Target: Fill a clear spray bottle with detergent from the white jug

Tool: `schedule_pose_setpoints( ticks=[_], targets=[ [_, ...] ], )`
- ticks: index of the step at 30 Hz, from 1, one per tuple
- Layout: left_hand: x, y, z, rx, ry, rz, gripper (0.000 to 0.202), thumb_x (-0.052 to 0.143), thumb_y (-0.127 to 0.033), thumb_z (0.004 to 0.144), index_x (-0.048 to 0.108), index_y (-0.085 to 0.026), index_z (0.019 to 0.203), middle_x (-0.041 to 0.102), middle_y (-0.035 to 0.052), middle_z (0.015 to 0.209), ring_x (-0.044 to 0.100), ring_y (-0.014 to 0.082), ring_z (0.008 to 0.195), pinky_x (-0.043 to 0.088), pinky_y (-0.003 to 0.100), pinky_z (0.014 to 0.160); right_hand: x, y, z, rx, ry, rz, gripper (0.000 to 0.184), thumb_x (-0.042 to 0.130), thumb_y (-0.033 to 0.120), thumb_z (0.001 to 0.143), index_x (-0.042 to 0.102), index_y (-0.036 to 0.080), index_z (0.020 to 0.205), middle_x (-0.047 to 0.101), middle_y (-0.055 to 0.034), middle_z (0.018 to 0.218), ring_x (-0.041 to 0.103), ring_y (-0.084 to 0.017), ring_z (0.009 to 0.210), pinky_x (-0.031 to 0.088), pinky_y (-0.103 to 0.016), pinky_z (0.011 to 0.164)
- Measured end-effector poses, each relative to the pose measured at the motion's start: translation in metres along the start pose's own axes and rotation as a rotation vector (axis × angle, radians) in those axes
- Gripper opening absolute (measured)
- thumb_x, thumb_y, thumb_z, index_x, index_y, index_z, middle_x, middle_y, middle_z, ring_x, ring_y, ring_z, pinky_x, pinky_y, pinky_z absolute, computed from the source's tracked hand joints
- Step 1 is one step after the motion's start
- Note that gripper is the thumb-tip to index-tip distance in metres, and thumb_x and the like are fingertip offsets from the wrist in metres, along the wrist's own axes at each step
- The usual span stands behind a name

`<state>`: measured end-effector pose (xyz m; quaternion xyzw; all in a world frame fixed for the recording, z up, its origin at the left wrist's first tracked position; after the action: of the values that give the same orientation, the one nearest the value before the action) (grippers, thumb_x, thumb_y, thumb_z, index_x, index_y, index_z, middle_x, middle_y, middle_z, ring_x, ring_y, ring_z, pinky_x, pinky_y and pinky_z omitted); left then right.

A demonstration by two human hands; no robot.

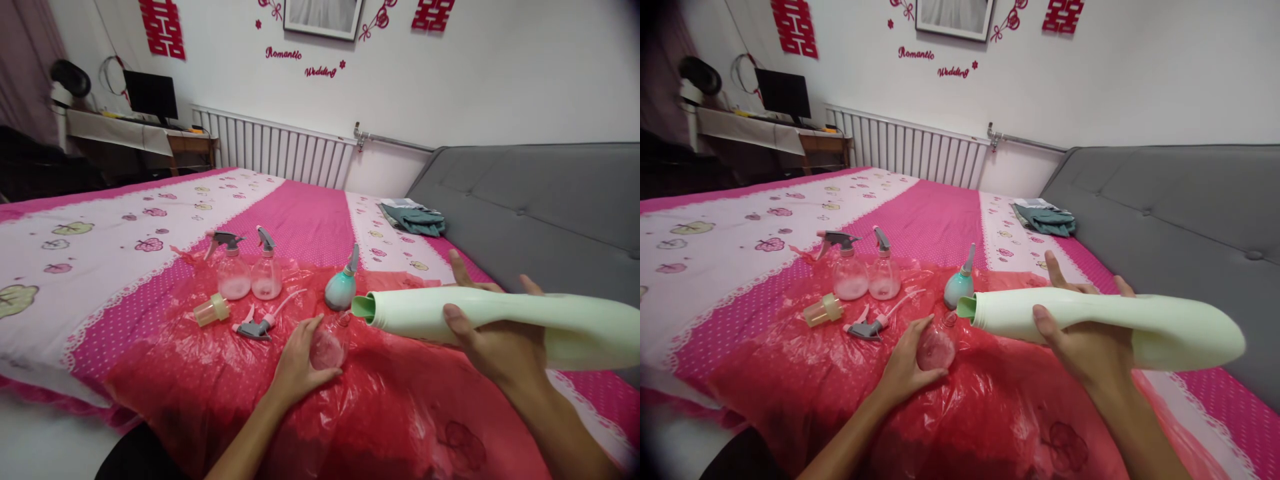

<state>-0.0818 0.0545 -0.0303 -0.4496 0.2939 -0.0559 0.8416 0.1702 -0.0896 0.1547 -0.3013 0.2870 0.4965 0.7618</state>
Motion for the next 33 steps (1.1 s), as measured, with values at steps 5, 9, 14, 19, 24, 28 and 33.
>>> schedule_pose_setpoints(
  ticks=[5,9,14,19,24,28,33],
  targets=[
    [0.0,0.0001,0.0002,0.006,0.002,0.003,0.099,0.093,-0.03,0.07,0.037,-0.029,0.152,0.051,0.0118,0.146,0.051,0.0349,0.136,0.041,0.056,0.115,-0.0009,0.0001,-0.0006,-0.002,-0.004,0.009,0.071,0.031,0.055,0.099,0.032,0.022,0.162,0.073,-0.0132,0.105,0.068,-0.038,0.107,0.025,-0.068,0.117],
    [-0.0004,-0.0007,0.0003,0.01,0.004,0.005,0.098,0.092,-0.028,0.071,0.037,-0.029,0.152,0.05,0.0113,0.147,0.051,0.0336,0.136,0.041,0.055,0.115,-0.0007,-0.0002,-0.0009,-0.008,0.005,0.012,0.07,0.031,0.055,0.1,0.028,0.024,0.163,0.074,-0.0131,0.106,0.067,-0.038,0.111,0.024,-0.07,0.117],
    [-0.0007,-0.0011,0.0003,0.002,0.007,0.006,0.098,0.092,-0.029,0.071,0.037,-0.028,0.152,0.051,0.0119,0.146,0.05,0.0343,0.136,0.041,0.055,0.115,-0.0008,-0.0001,-0.0011,-0.013,-0.003,0.019,0.07,0.032,0.054,0.1,0.024,0.026,0.164,0.075,-0.0112,0.107,0.067,-0.037,0.113,0.023,-0.07,0.118],
    [-0.0008,-0.0004,-0.0001,0.008,0.0,0.006,0.099,0.093,-0.029,0.07,0.037,-0.029,0.152,0.051,0.0112,0.146,0.051,0.0347,0.136,0.041,0.056,0.115,-0.0011,-0.0014,-0.0015,-0.012,-0.019,0.015,0.07,0.032,0.055,0.1,0.025,0.026,0.164,0.074,-0.011,0.106,0.068,-0.036,0.113,0.024,-0.07,0.118],
    [-0.0006,-0.0005,-0.0003,0.004,-0.003,-0.002,0.098,0.092,-0.028,0.07,0.038,-0.029,0.152,0.052,0.0108,0.145,0.052,0.0342,0.135,0.042,0.055,0.115,-0.0012,-0.0025,-0.001,0.0,-0.001,0.035,0.072,0.032,0.057,0.099,0.026,0.025,0.164,0.075,-0.0123,0.107,0.067,-0.038,0.115,0.023,-0.071,0.117],
    [-0.0002,-0.0007,-0.0001,0.009,-0.005,0.007,0.097,0.092,-0.029,0.071,0.038,-0.028,0.152,0.052,0.0117,0.146,0.051,0.0345,0.135,0.041,0.055,0.115,-0.0018,-0.0028,-0.0008,0.011,0.011,0.033,0.073,0.031,0.058,0.099,0.026,0.024,0.164,0.075,-0.0126,0.106,0.066,-0.038,0.116,0.023,-0.071,0.117],
    [0.0,-0.0002,-0.0003,0.016,0.001,0.014,0.098,0.092,-0.028,0.071,0.037,-0.028,0.152,0.05,0.0124,0.147,0.05,0.0345,0.136,0.041,0.056,0.116,-0.0017,-0.0021,-0.0005,-0.001,-0.002,0.029,0.071,0.031,0.055,0.099,0.026,0.025,0.164,0.075,-0.0116,0.106,0.067,-0.037,0.114,0.022,-0.07,0.118]
  ],
)
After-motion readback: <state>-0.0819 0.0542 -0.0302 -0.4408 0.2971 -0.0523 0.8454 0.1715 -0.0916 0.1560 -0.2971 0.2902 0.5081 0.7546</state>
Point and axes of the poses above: each hand's wrist, its own z-axis towards the middle knuckle, its own x-axis out of the palm, y = z × x, the point moved 3 cm from there along z, towards the middle knuckle
